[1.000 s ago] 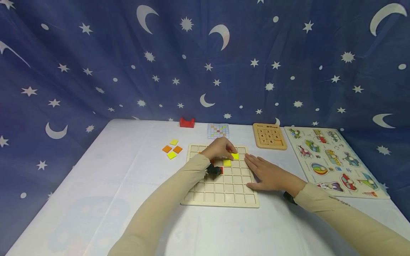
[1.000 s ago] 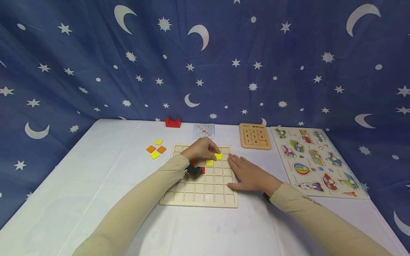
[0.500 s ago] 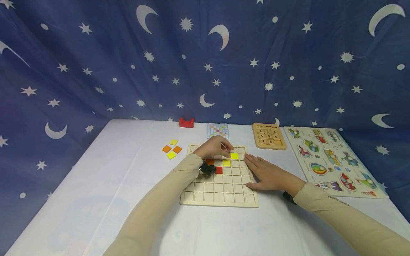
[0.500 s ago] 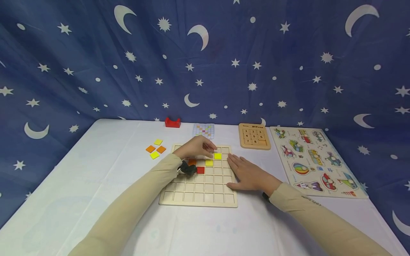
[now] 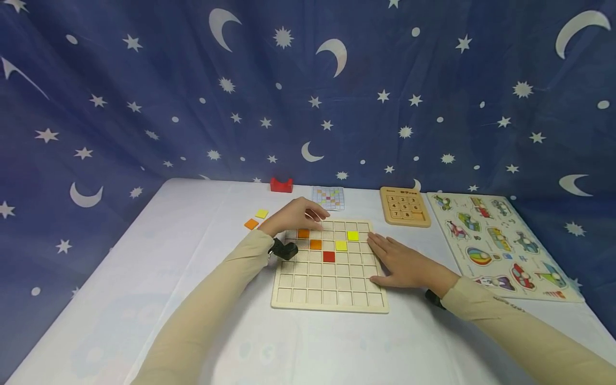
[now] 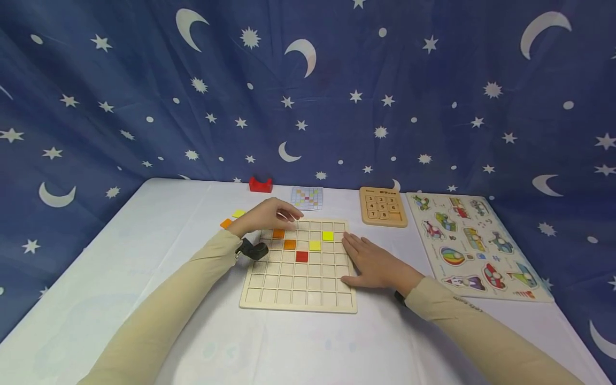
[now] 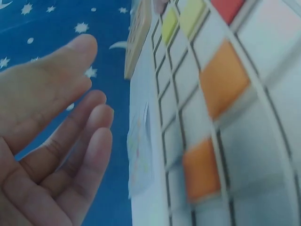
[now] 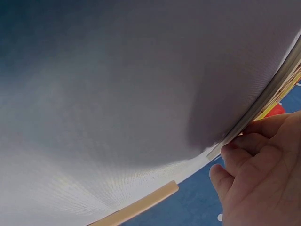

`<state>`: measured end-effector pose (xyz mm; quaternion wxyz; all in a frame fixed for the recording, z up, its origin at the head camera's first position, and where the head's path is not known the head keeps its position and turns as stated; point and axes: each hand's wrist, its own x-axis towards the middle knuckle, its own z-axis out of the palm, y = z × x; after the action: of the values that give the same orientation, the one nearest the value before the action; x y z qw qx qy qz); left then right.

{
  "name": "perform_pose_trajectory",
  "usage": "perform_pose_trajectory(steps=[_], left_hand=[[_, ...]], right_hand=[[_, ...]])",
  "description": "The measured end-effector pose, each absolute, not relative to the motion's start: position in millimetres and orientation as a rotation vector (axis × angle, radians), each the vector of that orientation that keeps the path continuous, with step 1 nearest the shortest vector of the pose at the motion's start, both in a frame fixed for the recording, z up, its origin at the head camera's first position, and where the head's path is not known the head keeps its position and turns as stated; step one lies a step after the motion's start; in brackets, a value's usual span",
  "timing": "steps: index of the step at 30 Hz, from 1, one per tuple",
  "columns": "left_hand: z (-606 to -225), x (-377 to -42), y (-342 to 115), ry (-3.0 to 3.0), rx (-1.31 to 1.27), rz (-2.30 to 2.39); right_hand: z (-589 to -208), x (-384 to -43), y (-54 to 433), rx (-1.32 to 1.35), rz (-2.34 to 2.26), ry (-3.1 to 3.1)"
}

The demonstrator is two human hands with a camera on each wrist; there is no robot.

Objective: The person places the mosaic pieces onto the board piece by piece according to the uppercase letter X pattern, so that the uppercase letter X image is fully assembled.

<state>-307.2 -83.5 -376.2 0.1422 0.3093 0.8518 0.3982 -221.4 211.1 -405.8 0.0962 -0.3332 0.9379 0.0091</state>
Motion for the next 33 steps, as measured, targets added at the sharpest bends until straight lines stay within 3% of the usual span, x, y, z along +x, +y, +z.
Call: perform_pose_trajectory(steps=[20, 33], left_hand=[[-371, -306, -183, 2.650, 0.575, 1.061], [-393, -309, -219, 2.650, 0.555, 1.103]], right_hand=[[-406, -222, 210, -0.968, 0.013, 2.770], [-406, -222, 209, -0.962, 0.021, 2.770]])
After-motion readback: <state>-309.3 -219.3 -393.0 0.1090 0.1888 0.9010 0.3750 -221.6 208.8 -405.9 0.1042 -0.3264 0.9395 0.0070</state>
